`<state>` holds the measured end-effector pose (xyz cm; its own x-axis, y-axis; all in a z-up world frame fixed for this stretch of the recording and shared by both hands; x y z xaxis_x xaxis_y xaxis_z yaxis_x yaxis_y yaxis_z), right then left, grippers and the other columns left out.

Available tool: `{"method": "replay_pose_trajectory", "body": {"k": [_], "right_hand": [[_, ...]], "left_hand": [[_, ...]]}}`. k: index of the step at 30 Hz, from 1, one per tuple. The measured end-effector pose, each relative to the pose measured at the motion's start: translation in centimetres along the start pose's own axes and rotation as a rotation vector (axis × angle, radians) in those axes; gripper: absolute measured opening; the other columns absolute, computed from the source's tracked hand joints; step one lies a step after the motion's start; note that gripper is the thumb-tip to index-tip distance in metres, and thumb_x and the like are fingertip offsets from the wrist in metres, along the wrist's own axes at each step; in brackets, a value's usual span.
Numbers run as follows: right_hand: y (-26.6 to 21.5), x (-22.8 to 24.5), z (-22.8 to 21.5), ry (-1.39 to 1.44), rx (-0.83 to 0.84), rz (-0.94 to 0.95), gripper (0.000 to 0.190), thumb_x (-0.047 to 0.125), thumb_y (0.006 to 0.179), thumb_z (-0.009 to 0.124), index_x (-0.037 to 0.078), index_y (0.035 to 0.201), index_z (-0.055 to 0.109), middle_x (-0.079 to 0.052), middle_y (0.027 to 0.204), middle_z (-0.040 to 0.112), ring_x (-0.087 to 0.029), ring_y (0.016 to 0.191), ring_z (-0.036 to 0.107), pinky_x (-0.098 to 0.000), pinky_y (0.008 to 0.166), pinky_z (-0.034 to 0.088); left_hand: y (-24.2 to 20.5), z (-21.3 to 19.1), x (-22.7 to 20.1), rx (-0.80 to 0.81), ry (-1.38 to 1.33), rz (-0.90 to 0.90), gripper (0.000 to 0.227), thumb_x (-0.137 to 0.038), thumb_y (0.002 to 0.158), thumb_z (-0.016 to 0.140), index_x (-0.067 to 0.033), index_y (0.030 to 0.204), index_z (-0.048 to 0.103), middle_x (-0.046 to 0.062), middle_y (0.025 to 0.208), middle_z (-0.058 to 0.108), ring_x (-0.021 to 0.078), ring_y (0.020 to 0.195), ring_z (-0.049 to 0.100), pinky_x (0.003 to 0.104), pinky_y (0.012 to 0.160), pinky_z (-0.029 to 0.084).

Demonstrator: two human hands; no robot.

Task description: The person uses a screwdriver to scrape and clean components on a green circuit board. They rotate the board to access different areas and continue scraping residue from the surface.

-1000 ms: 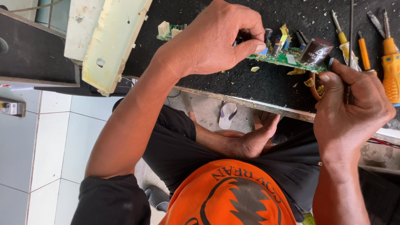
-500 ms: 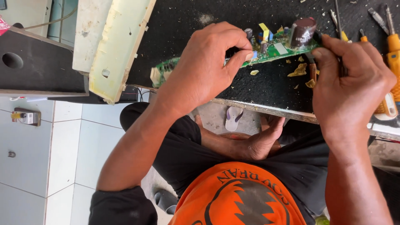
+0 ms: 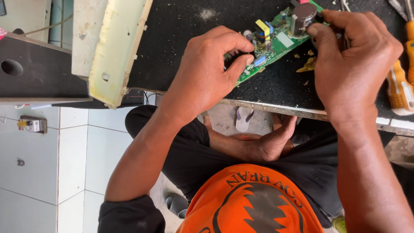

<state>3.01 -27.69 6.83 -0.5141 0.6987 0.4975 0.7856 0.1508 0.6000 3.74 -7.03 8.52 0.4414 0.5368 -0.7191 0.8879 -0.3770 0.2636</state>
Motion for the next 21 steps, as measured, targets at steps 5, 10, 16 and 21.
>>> {"method": "replay_pose_trajectory", "body": {"k": [5,10,16,21], "right_hand": [[0.8,0.7,-0.5,0.028,-0.007,-0.008,0.010,-0.019,0.114,0.089,-0.018,0.121,0.082,-0.026,0.104,0.076,-0.034,0.094,0.069,-0.0432,0.078,0.051],[1.9,0.9,-0.1,-0.043,0.000,-0.006,0.007,-0.009,0.111,0.088,-0.005,0.115,0.085,-0.015,0.098,0.076,-0.029,0.089,0.066,-0.0420,0.078,0.046],[2.7,-0.5,3.3,-0.026,0.060,-0.041,0.007,0.000,0.103,0.086,0.001,0.109,0.083,-0.012,0.097,0.079,-0.034,0.086,0.072,-0.0441,0.070,0.046],[1.1,0.5,0.9,0.039,0.087,-0.004,0.010,-0.008,0.117,0.072,-0.004,0.109,0.077,-0.015,0.094,0.073,-0.034,0.084,0.068,-0.0440,0.075,0.045]], "left_hand": [[-0.4,-0.2,-1.0,-0.012,0.014,-0.003,0.010,-0.007,0.101,0.075,-0.0042,0.110,0.075,0.008,0.109,0.072,0.0207,0.090,0.072,0.033,0.069,0.054],[-0.8,-1.0,-0.8,-0.094,-0.009,-0.080,0.003,-0.008,0.099,0.078,-0.0083,0.102,0.077,0.002,0.097,0.072,0.0106,0.082,0.063,0.025,0.069,0.053],[-1.4,0.2,-0.1,-0.006,0.156,-0.113,0.010,-0.011,0.099,0.079,-0.0079,0.108,0.075,0.005,0.109,0.069,0.0161,0.071,0.060,0.030,0.068,0.055],[-1.5,0.3,-1.2,-0.004,0.169,-0.013,0.009,-0.002,0.102,0.077,-0.0002,0.109,0.072,0.012,0.112,0.067,0.0215,0.091,0.070,0.031,0.072,0.060]]}}
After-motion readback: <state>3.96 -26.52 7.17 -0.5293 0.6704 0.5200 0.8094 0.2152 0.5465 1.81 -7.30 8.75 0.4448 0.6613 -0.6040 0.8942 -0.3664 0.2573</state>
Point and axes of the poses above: each hand's wrist, its own y-axis towards the middle knuckle, its own z-axis out of the palm, x = y × z, the point moved 10 cm from there along y, towards the middle knuckle
